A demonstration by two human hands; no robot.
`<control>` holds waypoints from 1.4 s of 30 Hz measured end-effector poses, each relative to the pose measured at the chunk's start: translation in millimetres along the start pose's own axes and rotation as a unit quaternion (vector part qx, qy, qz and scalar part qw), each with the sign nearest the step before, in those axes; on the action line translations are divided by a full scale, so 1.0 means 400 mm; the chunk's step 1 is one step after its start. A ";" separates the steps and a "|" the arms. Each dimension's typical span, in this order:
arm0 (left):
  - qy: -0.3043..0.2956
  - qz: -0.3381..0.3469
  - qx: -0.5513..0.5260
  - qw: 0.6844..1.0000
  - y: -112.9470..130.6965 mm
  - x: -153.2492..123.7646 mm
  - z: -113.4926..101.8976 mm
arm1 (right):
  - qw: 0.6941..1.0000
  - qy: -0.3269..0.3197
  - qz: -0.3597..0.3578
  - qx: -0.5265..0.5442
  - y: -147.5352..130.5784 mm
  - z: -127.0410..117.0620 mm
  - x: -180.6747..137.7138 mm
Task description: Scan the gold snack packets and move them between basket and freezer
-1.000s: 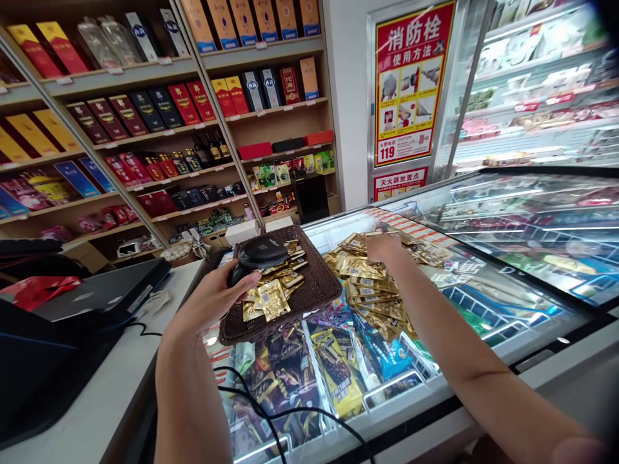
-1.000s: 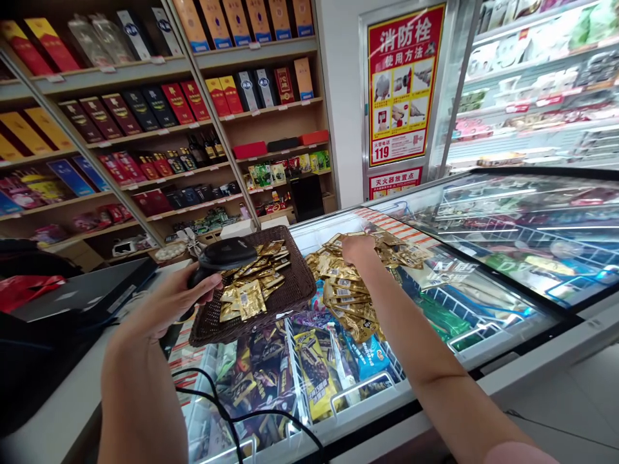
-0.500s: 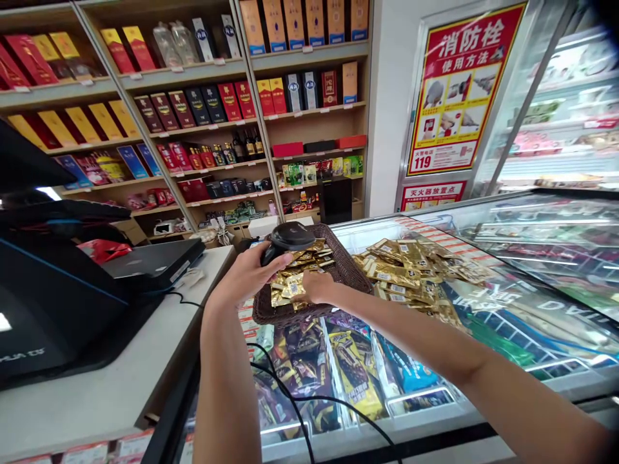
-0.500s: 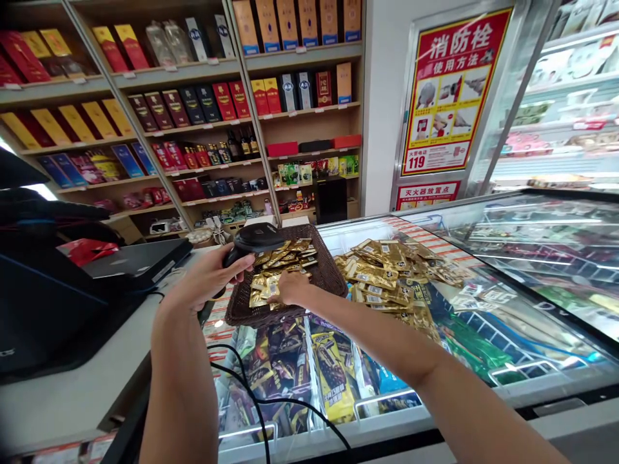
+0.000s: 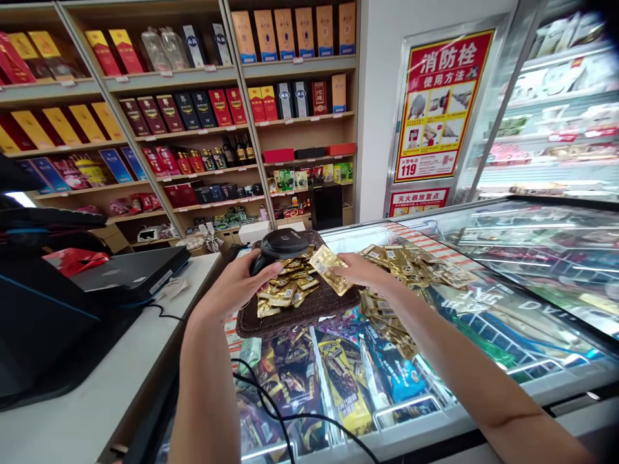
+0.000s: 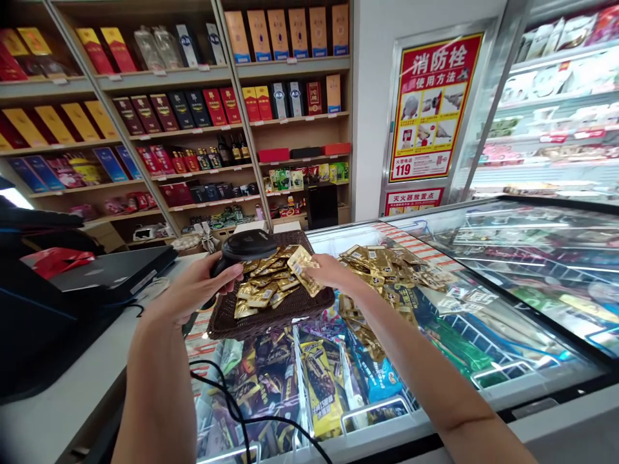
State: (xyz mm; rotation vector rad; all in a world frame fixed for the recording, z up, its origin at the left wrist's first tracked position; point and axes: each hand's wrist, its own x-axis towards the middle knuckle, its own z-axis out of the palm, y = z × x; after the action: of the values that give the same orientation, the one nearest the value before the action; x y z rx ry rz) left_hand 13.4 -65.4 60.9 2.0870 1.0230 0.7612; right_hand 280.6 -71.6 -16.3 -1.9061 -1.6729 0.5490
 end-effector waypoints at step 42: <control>-0.074 0.027 0.033 0.996 0.027 0.019 0.072 | 0.991 0.014 -0.056 0.117 0.063 -0.199 -0.076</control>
State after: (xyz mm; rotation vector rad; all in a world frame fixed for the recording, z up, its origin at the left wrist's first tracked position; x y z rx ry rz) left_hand 43.2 -72.9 53.7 2.1985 0.9254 0.5959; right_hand 345.0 -114.0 27.7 -1.6358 -1.6096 0.6390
